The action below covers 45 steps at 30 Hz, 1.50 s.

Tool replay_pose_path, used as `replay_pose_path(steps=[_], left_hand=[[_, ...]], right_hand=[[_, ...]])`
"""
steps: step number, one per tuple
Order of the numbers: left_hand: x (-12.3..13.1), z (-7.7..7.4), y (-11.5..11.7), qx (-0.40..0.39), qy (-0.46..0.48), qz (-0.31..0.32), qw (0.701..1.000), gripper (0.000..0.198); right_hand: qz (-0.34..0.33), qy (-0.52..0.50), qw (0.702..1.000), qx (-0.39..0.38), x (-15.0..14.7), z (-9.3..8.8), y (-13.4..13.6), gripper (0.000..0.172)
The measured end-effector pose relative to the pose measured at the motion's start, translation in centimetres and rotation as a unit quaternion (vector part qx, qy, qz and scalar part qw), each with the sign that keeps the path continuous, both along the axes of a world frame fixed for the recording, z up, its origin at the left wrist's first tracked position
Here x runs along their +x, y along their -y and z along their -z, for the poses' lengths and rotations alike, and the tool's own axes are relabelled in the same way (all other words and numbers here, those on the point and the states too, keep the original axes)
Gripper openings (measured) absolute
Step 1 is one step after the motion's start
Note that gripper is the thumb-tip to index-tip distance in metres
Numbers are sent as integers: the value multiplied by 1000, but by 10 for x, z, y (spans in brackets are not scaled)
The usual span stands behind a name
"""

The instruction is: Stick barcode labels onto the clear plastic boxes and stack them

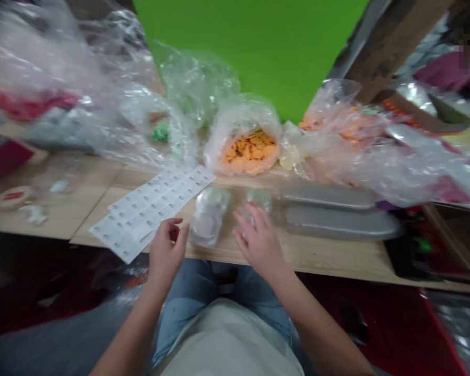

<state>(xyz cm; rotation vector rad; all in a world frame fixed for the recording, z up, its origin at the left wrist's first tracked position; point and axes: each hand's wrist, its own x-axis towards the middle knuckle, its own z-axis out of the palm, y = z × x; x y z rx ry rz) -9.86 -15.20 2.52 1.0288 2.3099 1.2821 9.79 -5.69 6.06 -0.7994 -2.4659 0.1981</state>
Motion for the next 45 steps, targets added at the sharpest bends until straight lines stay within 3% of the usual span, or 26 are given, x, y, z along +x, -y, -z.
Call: replay_pose_path(steps=[3,5,6,8,11,16,22,26,29,33,37,40,45], left_hand=[[-28,13,22,37,32,-94,994,20],[-53,21,45,62,64,-184,979,21],[-65,25,58,72,84,-220,969,23],[-84,29,81,86,143,-255,953,29],[-98,31,102,73,262,-238,933,36],[-103,33,99,7,331,-201,922,42],[-105,39,98,3,371,-172,913,41],[-88,44,108,17,420,-132,898,43],[-74,48,113,37,426,-125,895,41],[-67,44,117,56,367,-143,918,37],[-69,26,119,8,135,-67,989,22],[-68,20,118,-13,40,-29,999,18],[-58,26,114,53,47,-99,993,50]], right_hand=[[-180,-26,982,-43,-76,-13,41,30],[-251,-19,967,-48,-134,-3,67,28],[-257,3,965,-43,-161,6,76,28],[-199,67,977,-36,-205,31,85,27],[-140,128,981,-31,-237,66,83,27],[-181,128,975,-28,-223,90,80,23],[-205,63,975,-60,-180,96,105,23],[-206,62,972,-91,-162,98,119,39],[-220,49,965,-134,-159,88,116,41],[-184,-23,962,-199,-166,63,103,32],[-240,5,962,-132,-179,46,94,24],[-265,2,952,-154,-185,41,83,23],[-93,-155,938,-296,-178,26,65,23]])
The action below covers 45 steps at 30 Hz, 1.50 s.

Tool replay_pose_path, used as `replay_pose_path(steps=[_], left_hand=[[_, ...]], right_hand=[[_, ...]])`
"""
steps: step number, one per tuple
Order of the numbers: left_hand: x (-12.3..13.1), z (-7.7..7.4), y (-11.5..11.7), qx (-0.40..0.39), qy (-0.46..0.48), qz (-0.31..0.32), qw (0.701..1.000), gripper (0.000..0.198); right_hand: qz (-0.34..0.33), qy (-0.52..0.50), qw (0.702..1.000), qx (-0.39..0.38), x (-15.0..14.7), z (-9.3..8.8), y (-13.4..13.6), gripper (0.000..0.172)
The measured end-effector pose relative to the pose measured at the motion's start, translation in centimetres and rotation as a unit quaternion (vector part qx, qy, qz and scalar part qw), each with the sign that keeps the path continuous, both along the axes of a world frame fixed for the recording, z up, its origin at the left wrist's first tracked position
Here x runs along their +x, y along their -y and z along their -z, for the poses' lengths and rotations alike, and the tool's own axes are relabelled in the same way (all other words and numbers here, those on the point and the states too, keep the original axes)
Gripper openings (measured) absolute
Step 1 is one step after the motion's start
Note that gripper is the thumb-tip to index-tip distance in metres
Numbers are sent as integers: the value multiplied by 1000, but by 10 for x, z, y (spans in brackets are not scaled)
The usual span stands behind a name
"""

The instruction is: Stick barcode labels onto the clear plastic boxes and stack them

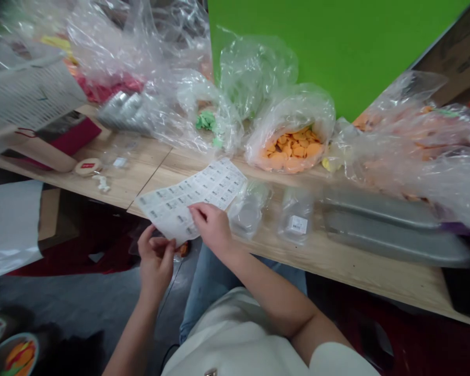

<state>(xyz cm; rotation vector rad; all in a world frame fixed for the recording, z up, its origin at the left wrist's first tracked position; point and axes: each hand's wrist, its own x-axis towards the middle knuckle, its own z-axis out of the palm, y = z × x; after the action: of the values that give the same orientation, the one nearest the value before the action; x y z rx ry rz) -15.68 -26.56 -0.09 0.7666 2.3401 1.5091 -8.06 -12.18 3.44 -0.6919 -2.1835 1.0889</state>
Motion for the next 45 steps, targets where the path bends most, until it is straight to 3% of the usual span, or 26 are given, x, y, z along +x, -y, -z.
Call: replay_pose_path(steps=[2,5,7,11,13,16,18,20,22,23,24,26,29,32,33,35,37,39,41,45], left_hand=[[5,-1,-3,2,-50,-14,999,48],[9,-9,-11,-24,-83,-10,996,43],[11,-15,-18,-12,-54,-9,998,49],[5,-13,-31,43,43,-19,998,62],[-1,-5,-34,-35,15,-17,999,58],[-12,4,-30,-199,-76,61,975,43],[-18,1,-26,-266,-134,94,950,45],[-17,-11,-27,-277,-193,55,940,52],[-3,-32,-37,-220,-231,39,947,50],[10,-43,-47,-180,-239,75,951,45],[27,-53,-60,-146,-239,153,948,39],[67,-67,-94,-107,-272,302,907,36],[118,-69,-146,-137,-350,376,847,45],[129,-65,-178,-181,-372,393,822,45],[124,-66,-182,-184,-359,389,828,44],[103,-73,-183,-167,-285,368,869,41],[76,-80,-179,-146,-168,340,914,36],[50,-83,-174,-156,-70,314,934,32],[32,-78,-169,-177,-34,286,941,32],[22,-51,-160,-176,-77,250,949,32]], right_hand=[[8,-36,999,22,7,-4,4,26],[-84,-61,986,127,15,-1,22,28],[-117,-65,981,140,17,3,37,28],[-49,-90,994,27,26,-4,46,23],[36,-104,992,-56,38,-13,37,25],[144,-115,962,-202,73,-25,9,33],[193,-139,933,-271,104,-29,-11,25],[249,-175,908,-287,138,-31,-27,15],[299,-207,892,-270,166,-30,-39,13],[312,-220,888,-256,176,-30,-43,13],[321,-229,888,-236,185,-30,-46,13],[338,-238,892,-183,194,-31,-51,14],[378,-247,883,-130,201,-33,-54,14],[400,-254,870,-136,209,-34,-56,16],[400,-250,870,-142,212,-33,-57,22],[389,-239,873,-173,218,-29,-61,31],[366,-226,875,-220,220,-25,-65,25],[347,-215,881,-238,215,-21,-70,15],[323,-193,893,-248,204,-20,-73,14],[245,-162,896,-332,167,-20,-76,19]])
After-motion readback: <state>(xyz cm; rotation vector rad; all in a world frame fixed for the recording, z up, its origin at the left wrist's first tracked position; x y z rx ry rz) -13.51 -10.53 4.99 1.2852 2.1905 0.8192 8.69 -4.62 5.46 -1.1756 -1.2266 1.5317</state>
